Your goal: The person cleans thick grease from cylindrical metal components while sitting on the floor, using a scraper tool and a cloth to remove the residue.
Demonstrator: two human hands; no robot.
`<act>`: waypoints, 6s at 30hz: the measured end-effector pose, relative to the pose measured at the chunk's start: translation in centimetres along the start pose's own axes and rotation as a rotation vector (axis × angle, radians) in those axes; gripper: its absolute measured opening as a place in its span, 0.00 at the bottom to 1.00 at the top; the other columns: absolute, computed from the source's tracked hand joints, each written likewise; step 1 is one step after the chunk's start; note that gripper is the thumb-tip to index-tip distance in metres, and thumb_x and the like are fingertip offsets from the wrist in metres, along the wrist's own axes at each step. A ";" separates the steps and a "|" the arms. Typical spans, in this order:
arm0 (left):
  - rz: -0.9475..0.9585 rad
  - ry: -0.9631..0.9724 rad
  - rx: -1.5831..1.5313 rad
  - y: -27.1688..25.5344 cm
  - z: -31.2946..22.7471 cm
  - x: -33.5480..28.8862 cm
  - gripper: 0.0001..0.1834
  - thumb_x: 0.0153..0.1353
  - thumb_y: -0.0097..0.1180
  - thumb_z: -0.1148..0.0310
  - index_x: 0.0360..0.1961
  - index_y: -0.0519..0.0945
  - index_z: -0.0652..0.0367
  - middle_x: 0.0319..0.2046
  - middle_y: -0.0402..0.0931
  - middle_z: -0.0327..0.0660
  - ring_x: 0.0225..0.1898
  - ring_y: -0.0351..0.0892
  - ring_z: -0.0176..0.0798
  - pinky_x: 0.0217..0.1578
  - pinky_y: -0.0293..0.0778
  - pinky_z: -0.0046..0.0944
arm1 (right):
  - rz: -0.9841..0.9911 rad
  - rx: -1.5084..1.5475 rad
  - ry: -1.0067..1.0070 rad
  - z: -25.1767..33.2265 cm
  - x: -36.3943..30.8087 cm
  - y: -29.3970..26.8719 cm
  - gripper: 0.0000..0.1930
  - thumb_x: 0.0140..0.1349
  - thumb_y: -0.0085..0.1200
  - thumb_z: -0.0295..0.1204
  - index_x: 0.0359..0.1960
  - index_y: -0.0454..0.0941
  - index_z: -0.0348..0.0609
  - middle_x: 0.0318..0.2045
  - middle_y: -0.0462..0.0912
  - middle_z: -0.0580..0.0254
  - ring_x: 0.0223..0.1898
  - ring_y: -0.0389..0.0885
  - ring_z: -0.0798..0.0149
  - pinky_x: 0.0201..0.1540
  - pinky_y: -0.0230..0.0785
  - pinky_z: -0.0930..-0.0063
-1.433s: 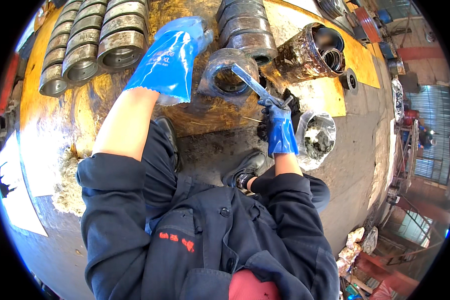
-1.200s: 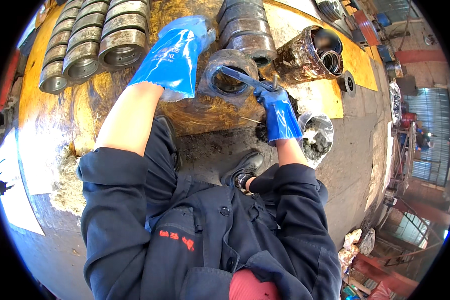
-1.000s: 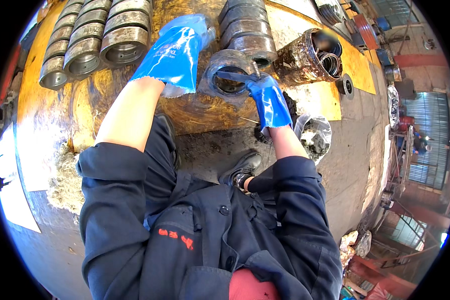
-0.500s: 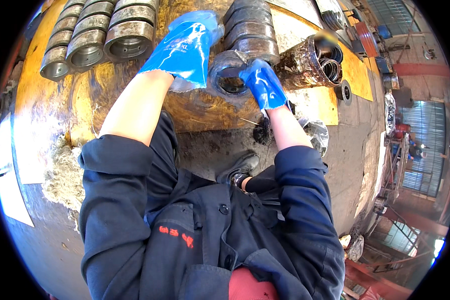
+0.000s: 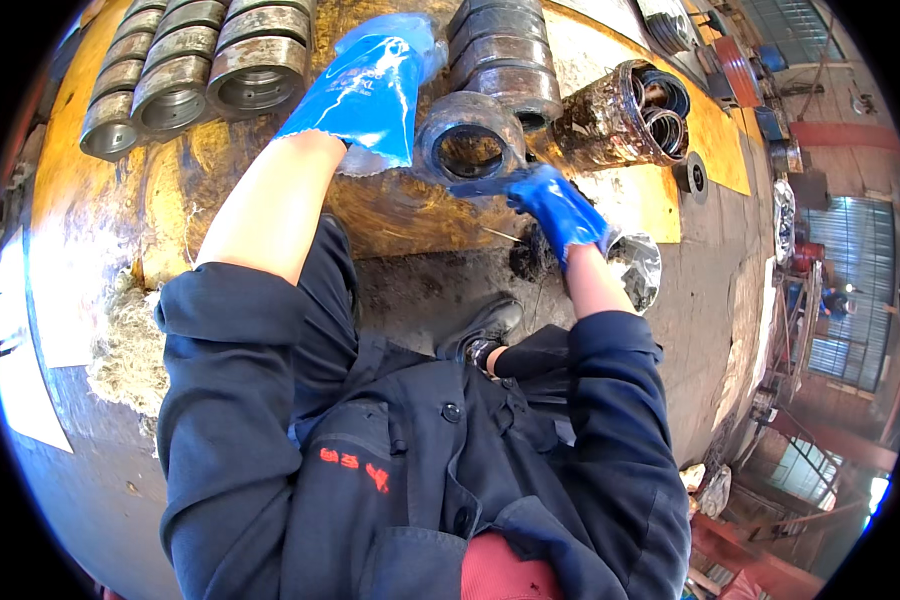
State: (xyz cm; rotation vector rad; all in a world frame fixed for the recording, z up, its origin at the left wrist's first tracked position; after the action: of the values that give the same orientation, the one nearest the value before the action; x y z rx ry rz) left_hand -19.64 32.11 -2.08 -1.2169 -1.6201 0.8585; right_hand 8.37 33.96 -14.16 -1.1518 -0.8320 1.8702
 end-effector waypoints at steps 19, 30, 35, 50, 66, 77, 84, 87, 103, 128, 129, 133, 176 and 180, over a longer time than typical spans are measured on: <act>0.147 -0.133 0.074 -0.7 -2.1 0.2 0.20 0.64 0.48 0.54 0.49 0.80 0.52 0.46 0.79 0.48 0.48 0.78 0.54 0.50 0.74 0.51 | -0.153 0.204 -0.244 -1.3 1.9 3.0 0.12 0.55 0.56 0.34 0.29 0.81 0.35 0.22 0.82 0.52 0.22 0.78 0.61 0.25 0.67 0.66; -0.062 0.091 0.004 1.5 -0.6 0.3 0.20 0.62 0.49 0.55 0.47 0.80 0.55 0.43 0.79 0.53 0.46 0.78 0.56 0.49 0.74 0.52 | -0.054 0.710 0.352 -6.3 2.1 5.8 0.12 0.57 0.59 0.35 0.33 0.84 0.39 0.23 0.83 0.58 0.22 0.78 0.63 0.26 0.67 0.68; 0.093 0.071 -0.042 2.8 -0.8 1.2 0.19 0.61 0.47 0.56 0.44 0.80 0.58 0.42 0.79 0.55 0.45 0.78 0.58 0.47 0.73 0.52 | -0.090 1.071 0.372 -8.9 -5.1 -0.8 0.10 0.64 0.56 0.34 0.38 0.83 0.40 0.28 0.86 0.58 0.16 0.70 0.74 0.17 0.58 0.84; 0.212 -0.026 0.060 3.7 -2.7 2.0 0.21 0.62 0.49 0.55 0.49 0.80 0.56 0.47 0.78 0.51 0.50 0.77 0.53 0.53 0.71 0.45 | -0.547 0.753 0.650 -38.8 -16.2 -8.0 0.09 0.60 0.48 0.28 0.31 0.80 0.39 0.25 0.80 0.62 0.26 0.75 0.69 0.27 0.66 0.71; 0.259 -0.082 0.152 1.5 -2.3 0.8 0.20 0.63 0.44 0.54 0.47 0.78 0.54 0.46 0.78 0.51 0.49 0.77 0.53 0.52 0.72 0.49 | -0.305 -0.567 0.060 -20.9 -3.9 -0.9 0.09 0.52 0.56 0.33 0.26 0.83 0.41 0.26 0.82 0.46 0.31 0.82 0.48 0.36 0.74 0.59; 0.244 -0.102 0.125 2.7 -1.3 0.9 0.20 0.63 0.46 0.55 0.49 0.79 0.55 0.47 0.78 0.50 0.50 0.76 0.54 0.52 0.72 0.48 | -0.280 0.794 0.132 -10.4 -7.3 1.3 0.11 0.61 0.59 0.30 0.45 0.81 0.43 0.26 0.83 0.65 0.21 0.75 0.75 0.21 0.66 0.78; 0.254 -0.045 0.035 3.2 -2.3 1.3 0.20 0.62 0.47 0.56 0.48 0.79 0.57 0.48 0.78 0.51 0.50 0.76 0.54 0.52 0.72 0.49 | -0.264 0.995 0.202 -13.8 -2.6 7.6 0.12 0.58 0.51 0.19 0.44 0.78 0.37 0.28 0.82 0.60 0.20 0.77 0.69 0.21 0.73 0.77; 0.217 -0.142 0.057 2.9 0.9 0.8 0.20 0.62 0.47 0.57 0.48 0.80 0.57 0.47 0.78 0.51 0.50 0.77 0.55 0.52 0.72 0.49 | 0.035 1.095 0.371 -8.6 -4.1 9.1 0.11 0.63 0.52 0.24 0.46 0.77 0.37 0.28 0.83 0.55 0.18 0.75 0.68 0.19 0.70 0.76; 0.173 -0.065 0.058 3.1 0.4 0.6 0.21 0.63 0.46 0.54 0.50 0.80 0.54 0.47 0.79 0.50 0.49 0.78 0.55 0.52 0.73 0.51 | -0.070 0.426 0.184 -15.5 -7.2 11.1 0.11 0.58 0.55 0.33 0.41 0.81 0.46 0.29 0.83 0.57 0.29 0.82 0.60 0.30 0.73 0.65; 0.257 -0.097 0.123 1.5 -3.6 0.1 0.21 0.63 0.46 0.53 0.51 0.80 0.50 0.47 0.79 0.49 0.48 0.79 0.53 0.52 0.73 0.49 | -0.110 0.185 0.085 -17.7 4.2 15.9 0.15 0.65 0.46 0.31 0.50 0.74 0.37 0.41 0.83 0.52 0.40 0.81 0.63 0.43 0.75 0.71; 0.308 -0.147 0.162 1.2 -2.8 -0.4 0.21 0.63 0.46 0.53 0.51 0.80 0.50 0.47 0.80 0.49 0.48 0.79 0.53 0.52 0.74 0.50 | -0.095 0.082 0.081 -14.0 3.7 16.6 0.16 0.63 0.49 0.35 0.49 0.76 0.41 0.39 0.84 0.51 0.40 0.83 0.60 0.43 0.75 0.70; 0.210 -0.177 0.149 0.3 -1.0 -0.2 0.20 0.62 0.48 0.54 0.50 0.80 0.51 0.45 0.80 0.50 0.48 0.79 0.53 0.51 0.74 0.49 | -0.102 -0.080 -0.035 -4.0 0.2 10.8 0.16 0.59 0.49 0.44 0.45 0.79 0.57 0.35 0.84 0.48 0.40 0.82 0.45 0.47 0.74 0.52; 0.194 -0.190 0.038 -1.6 0.7 -0.4 0.22 0.61 0.49 0.52 0.42 0.82 0.60 0.40 0.81 0.54 0.43 0.80 0.56 0.46 0.75 0.50 | 0.305 0.150 -0.108 0.5 3.6 20.4 0.11 0.62 0.51 0.32 0.39 0.82 0.42 0.37 0.83 0.47 0.36 0.82 0.53 0.39 0.73 0.65; 0.205 -0.180 0.055 -1.0 0.4 -0.4 0.22 0.61 0.49 0.53 0.43 0.82 0.59 0.40 0.81 0.53 0.44 0.80 0.56 0.47 0.74 0.49 | -0.020 0.220 -0.289 2.4 1.4 21.7 0.06 0.63 0.51 0.28 0.31 0.80 0.42 0.29 0.83 0.50 0.27 0.77 0.61 0.32 0.70 0.68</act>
State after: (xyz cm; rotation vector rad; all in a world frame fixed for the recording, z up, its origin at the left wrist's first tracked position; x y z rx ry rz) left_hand -20.31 31.49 -1.45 -1.3138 -1.6196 1.1636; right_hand -0.15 24.24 -31.82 -0.7471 -0.7646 2.0832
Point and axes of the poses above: each hand's wrist, its own x-axis towards the middle knuckle, its own y-axis out of the palm, z = x × y, the point moved 9 cm from there along x, towards the middle knuckle
